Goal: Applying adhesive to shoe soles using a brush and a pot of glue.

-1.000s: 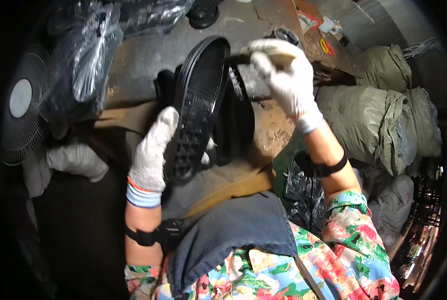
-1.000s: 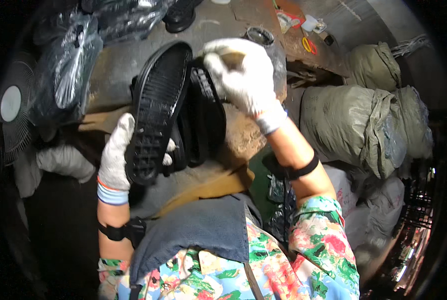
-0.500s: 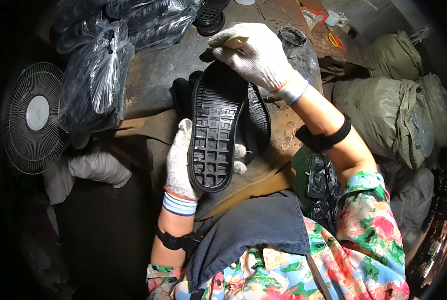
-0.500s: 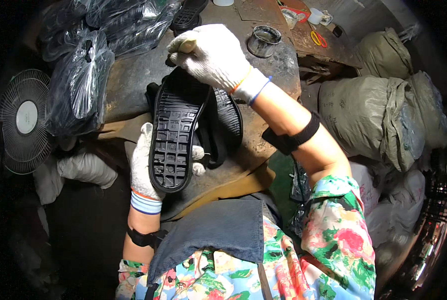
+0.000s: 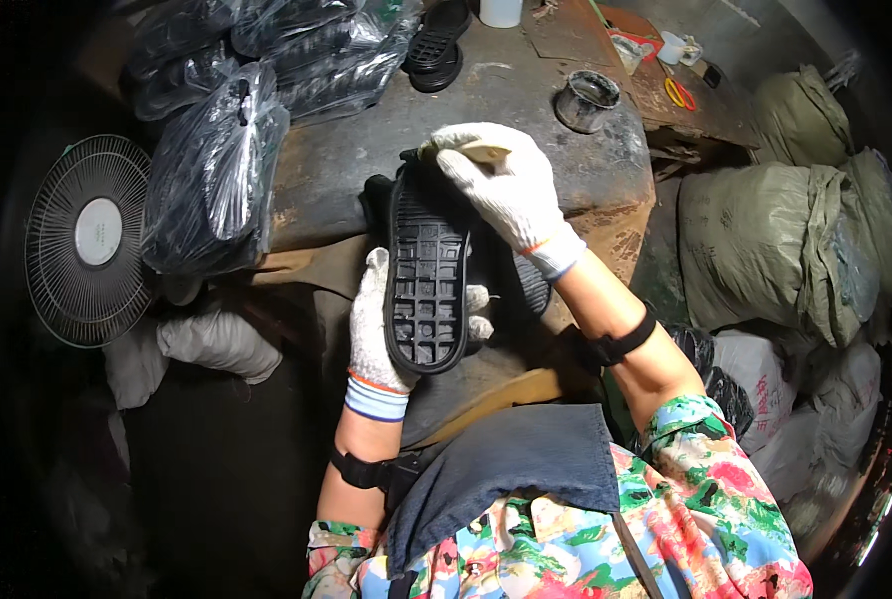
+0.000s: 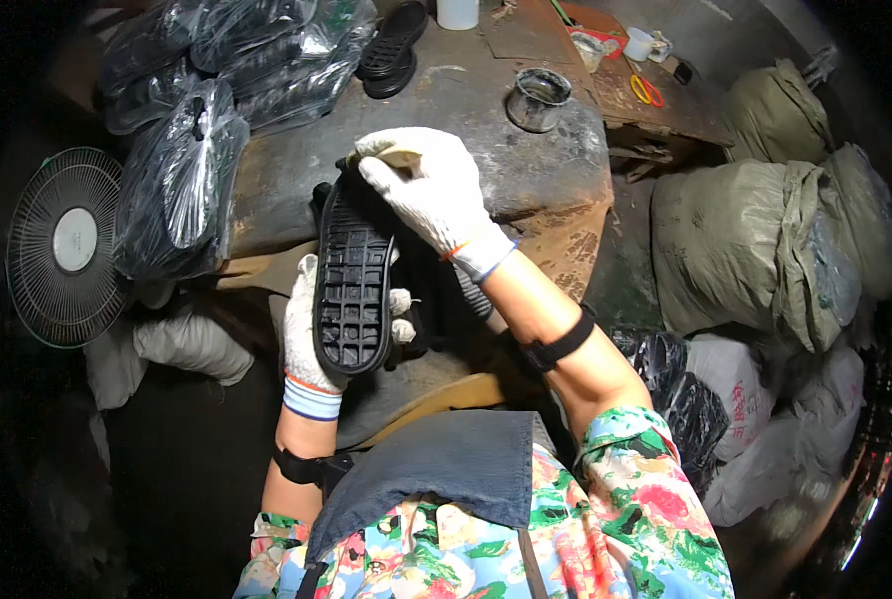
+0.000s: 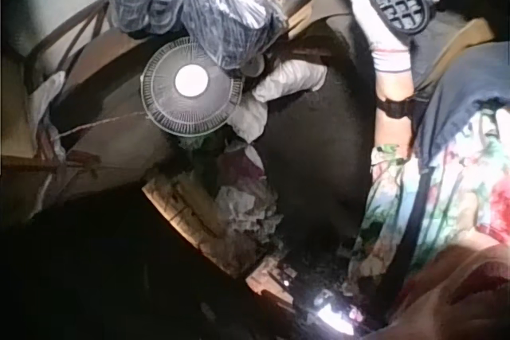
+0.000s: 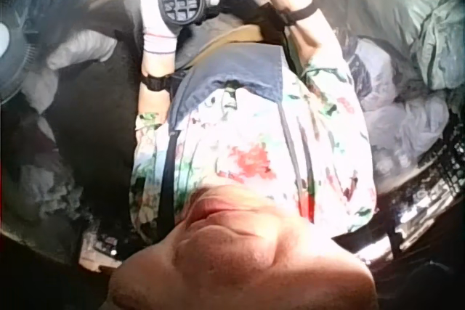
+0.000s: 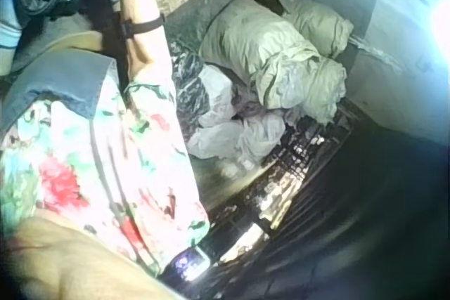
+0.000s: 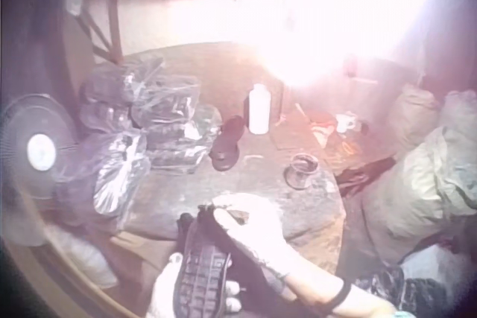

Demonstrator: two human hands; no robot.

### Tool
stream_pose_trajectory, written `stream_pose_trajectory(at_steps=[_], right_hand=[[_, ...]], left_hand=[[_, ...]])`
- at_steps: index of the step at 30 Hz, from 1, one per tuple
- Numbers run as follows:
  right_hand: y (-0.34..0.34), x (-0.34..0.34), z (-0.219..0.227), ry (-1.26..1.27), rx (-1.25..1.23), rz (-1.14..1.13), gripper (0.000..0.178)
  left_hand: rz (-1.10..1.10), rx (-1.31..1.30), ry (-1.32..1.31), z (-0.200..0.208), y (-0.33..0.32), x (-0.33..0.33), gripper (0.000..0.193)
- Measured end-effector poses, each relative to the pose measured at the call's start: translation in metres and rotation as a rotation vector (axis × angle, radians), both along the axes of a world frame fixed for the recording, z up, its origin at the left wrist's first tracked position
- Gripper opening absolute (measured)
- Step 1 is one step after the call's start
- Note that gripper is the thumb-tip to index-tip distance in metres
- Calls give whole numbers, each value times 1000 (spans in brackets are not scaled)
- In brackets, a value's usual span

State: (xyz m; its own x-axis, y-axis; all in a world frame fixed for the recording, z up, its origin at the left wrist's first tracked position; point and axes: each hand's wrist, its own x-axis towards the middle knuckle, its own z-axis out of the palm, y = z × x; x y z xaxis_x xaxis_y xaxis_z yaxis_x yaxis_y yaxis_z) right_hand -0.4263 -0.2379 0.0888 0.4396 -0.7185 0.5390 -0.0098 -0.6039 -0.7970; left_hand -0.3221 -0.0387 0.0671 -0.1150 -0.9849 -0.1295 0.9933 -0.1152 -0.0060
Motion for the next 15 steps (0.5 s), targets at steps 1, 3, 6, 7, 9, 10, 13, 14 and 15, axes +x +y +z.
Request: stream_pose_trajectory(at_steps=[1,3,6,7,9,10,13,14,15], right_hand=[[4,-1,5,15,-75,44,22],[5,-13,10,-222,223,194,18],[-29,-28,-12,-114,276,36,17],[-24,-25,-11,-117,279,34,17],[-15,-19,-8,68,-114,121,20],[-3,-19,4,140,-194,179,22],[27,-21,8,138,-432,260,17],[25,-25,14,63,-365,362,18],[16,-25,23,28,-310,365,19]], left_hand=[[-8,-2,-44,-7,2,5,77],[-17,-40,-61,-10,1,8,77],[0,-36,-11,-4,-6,0,77],[-2,-32,-14,-4,-4,2,77],[-29,-15,-79,-5,-3,2,71],[-22,-34,-37,-7,-4,2,69],[54,-36,-129,-22,1,9,67],[97,-28,-173,-28,2,12,67],[110,-26,-179,-31,6,16,67]])
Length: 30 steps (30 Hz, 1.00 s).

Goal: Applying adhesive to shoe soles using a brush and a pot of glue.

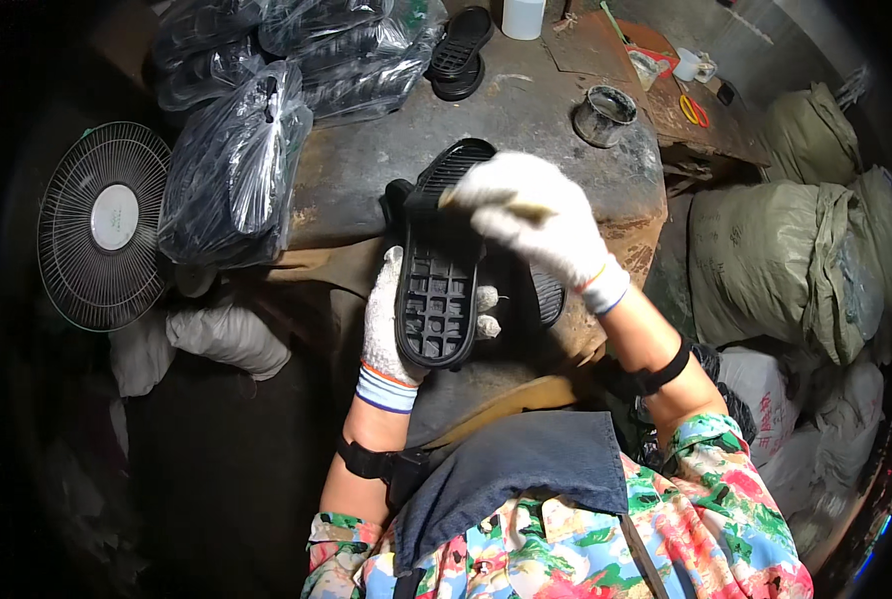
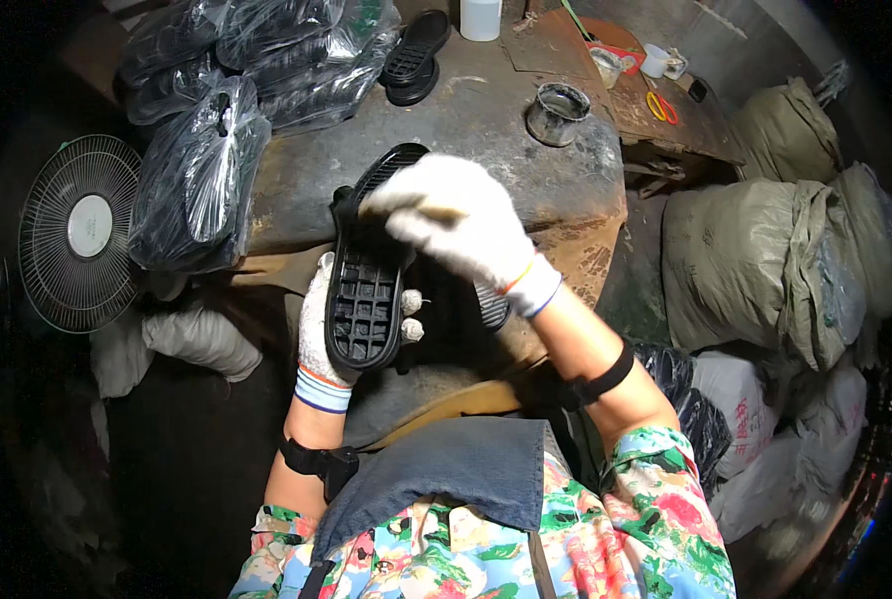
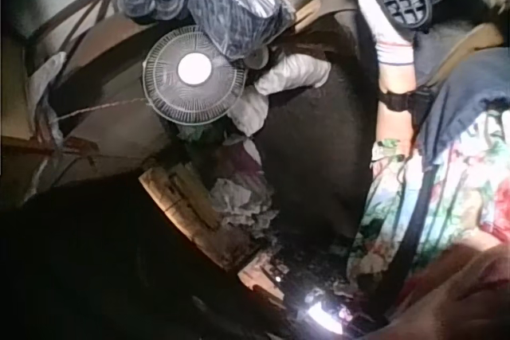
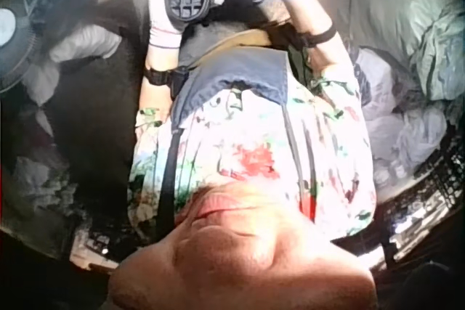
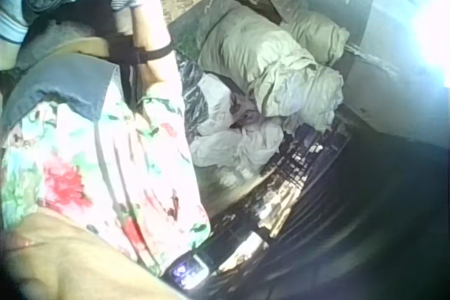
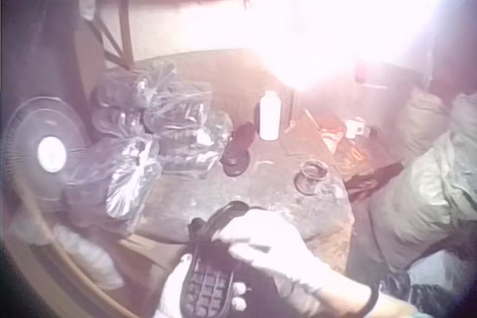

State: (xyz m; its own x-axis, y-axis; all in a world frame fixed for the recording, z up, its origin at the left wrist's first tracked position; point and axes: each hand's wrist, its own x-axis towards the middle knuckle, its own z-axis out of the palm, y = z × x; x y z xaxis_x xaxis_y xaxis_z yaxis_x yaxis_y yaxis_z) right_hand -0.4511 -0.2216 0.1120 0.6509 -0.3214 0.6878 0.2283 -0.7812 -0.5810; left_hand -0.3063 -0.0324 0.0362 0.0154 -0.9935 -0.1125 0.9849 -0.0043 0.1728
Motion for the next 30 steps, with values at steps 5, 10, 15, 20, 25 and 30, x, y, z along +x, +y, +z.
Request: stream_pose_trajectory(at_steps=[5,10,15,20,25,30], right_hand=[[-38,5,-13,85,225,-113,20],[12,2,-4,72,-24,38,16],[42,-7,-6,83,-261,-14,20],[56,-19,7,111,-241,233,25],[58,-44,17,202,-337,231,26],[74,-42,14,255,668,140,21]], left_hand=[[-154,-31,177,19,-14,-12,68],[-140,-269,196,6,-19,-16,72],[-51,-125,240,2,-20,-7,63],[126,-145,29,5,-32,6,60],[49,-257,-345,17,-25,44,99],[94,-274,-743,46,-22,44,102]])
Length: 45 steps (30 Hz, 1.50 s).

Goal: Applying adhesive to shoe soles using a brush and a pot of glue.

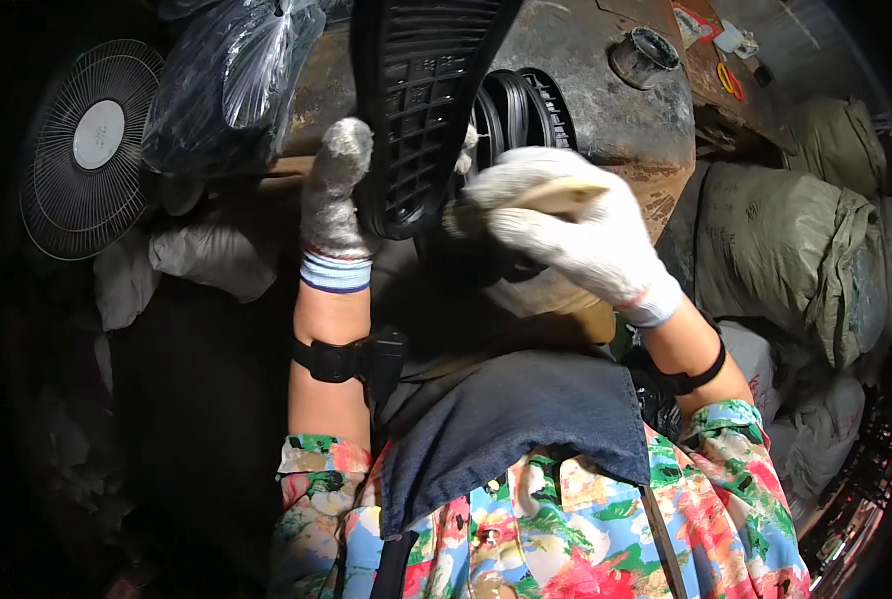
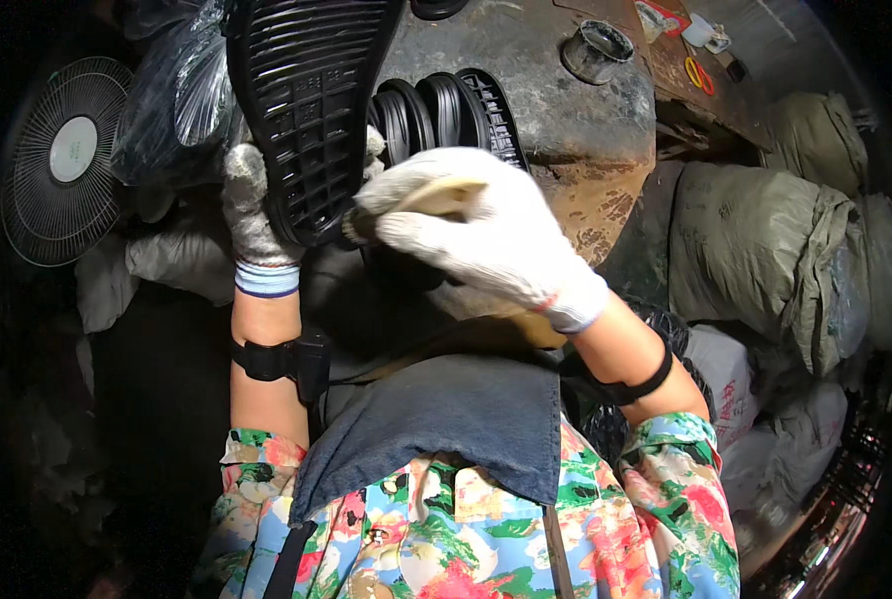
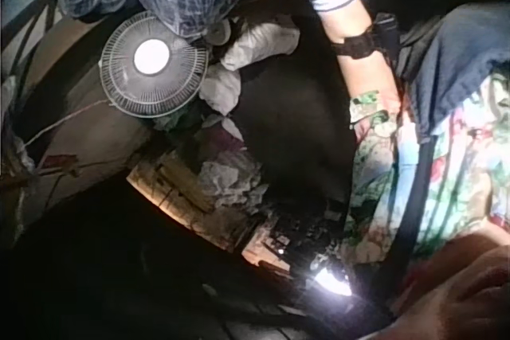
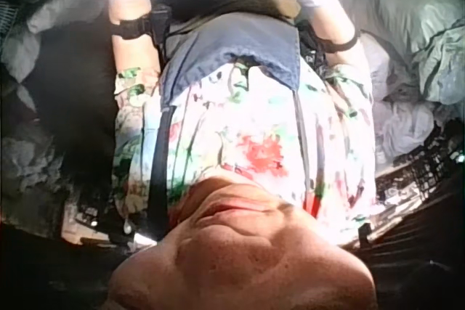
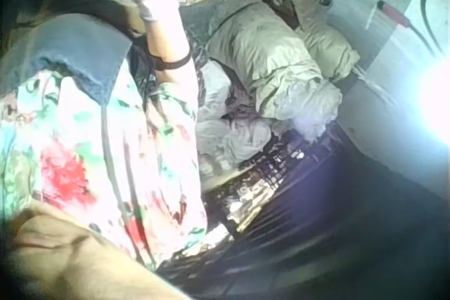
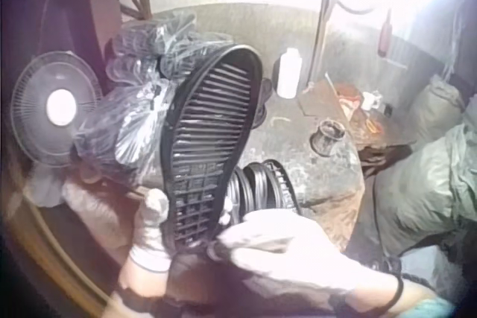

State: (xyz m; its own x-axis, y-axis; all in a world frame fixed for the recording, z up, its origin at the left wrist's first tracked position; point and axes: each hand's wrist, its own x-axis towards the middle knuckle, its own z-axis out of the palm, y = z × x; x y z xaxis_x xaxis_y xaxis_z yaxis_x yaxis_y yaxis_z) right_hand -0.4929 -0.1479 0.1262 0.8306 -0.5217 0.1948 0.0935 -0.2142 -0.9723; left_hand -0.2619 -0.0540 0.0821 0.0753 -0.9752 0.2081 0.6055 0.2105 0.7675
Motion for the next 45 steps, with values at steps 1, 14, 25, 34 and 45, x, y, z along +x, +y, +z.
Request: stream_pose_trajectory(at_steps=[1,14,25,34,45], right_hand=[[9,10,-3,19,131,17,21],[-21,21,-15,90,-164,-289,21],[-121,44,-39,28,-538,-615,29],[-88,55,-25,-298,-71,-556,23],[-30,62,-18,-189,-800,-74,24]], left_hand=[[-88,-80,73,-9,7,9,89],[378,248,-310,-24,22,-20,39],[-21,467,488,-36,50,-33,73],[-154,273,698,-38,47,-39,81],[-105,153,754,-24,29,-44,62]])
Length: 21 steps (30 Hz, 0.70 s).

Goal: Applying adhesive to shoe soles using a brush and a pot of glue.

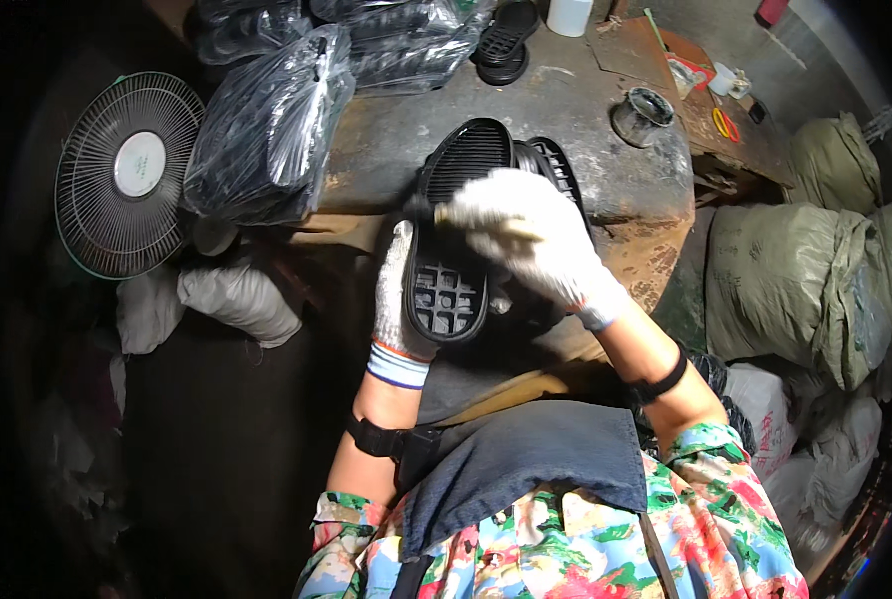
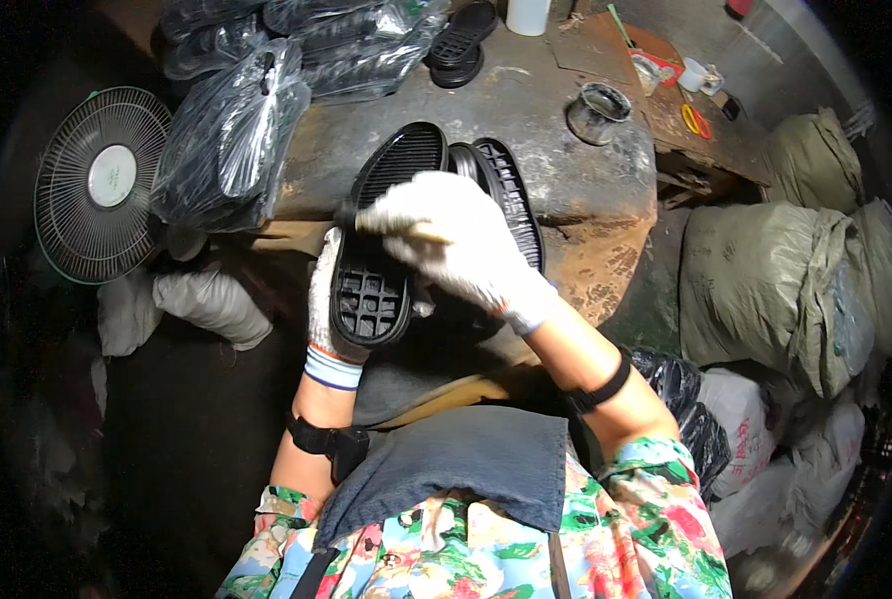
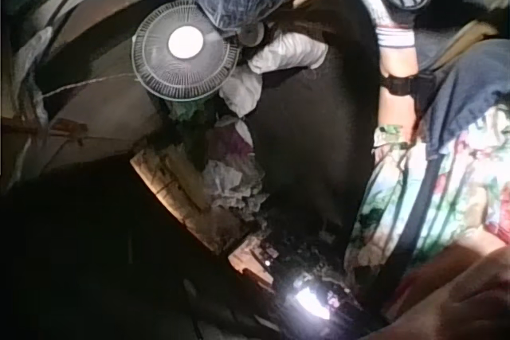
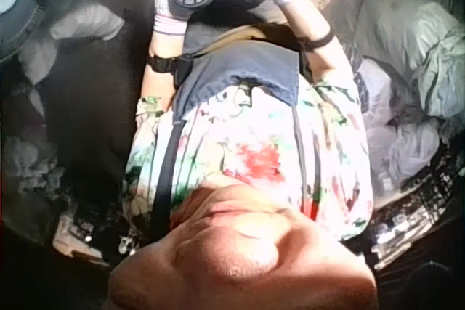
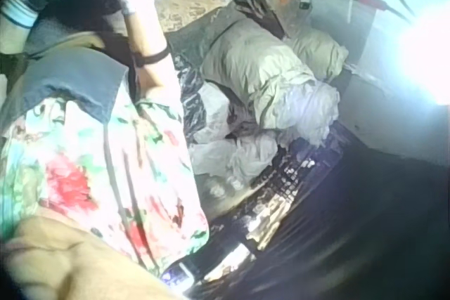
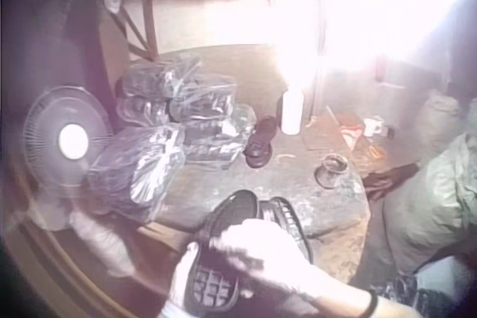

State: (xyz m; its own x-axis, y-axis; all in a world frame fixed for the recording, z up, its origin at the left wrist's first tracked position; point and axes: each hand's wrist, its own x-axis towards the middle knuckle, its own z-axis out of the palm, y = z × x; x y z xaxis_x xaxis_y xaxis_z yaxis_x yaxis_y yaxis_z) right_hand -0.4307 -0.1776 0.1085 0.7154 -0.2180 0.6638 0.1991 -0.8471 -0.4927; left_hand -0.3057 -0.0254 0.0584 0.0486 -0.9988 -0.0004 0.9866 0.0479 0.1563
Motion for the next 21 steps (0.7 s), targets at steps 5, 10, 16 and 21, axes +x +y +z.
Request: stream_pose_trajectory(at_steps=[5,10,16,21], right_hand=[[-32,-5,0,6,42,-114,22],[-37,6,-8,18,134,-69,18],[6,-3,-8,-33,-98,23,23],[24,-8,1,32,-130,194,30]], left_hand=[[-102,-47,49,-20,-1,7,72],[-116,-56,200,-9,-7,-6,72],[225,-93,-505,-52,-12,-2,67],[161,-183,21,-64,-3,17,67]])
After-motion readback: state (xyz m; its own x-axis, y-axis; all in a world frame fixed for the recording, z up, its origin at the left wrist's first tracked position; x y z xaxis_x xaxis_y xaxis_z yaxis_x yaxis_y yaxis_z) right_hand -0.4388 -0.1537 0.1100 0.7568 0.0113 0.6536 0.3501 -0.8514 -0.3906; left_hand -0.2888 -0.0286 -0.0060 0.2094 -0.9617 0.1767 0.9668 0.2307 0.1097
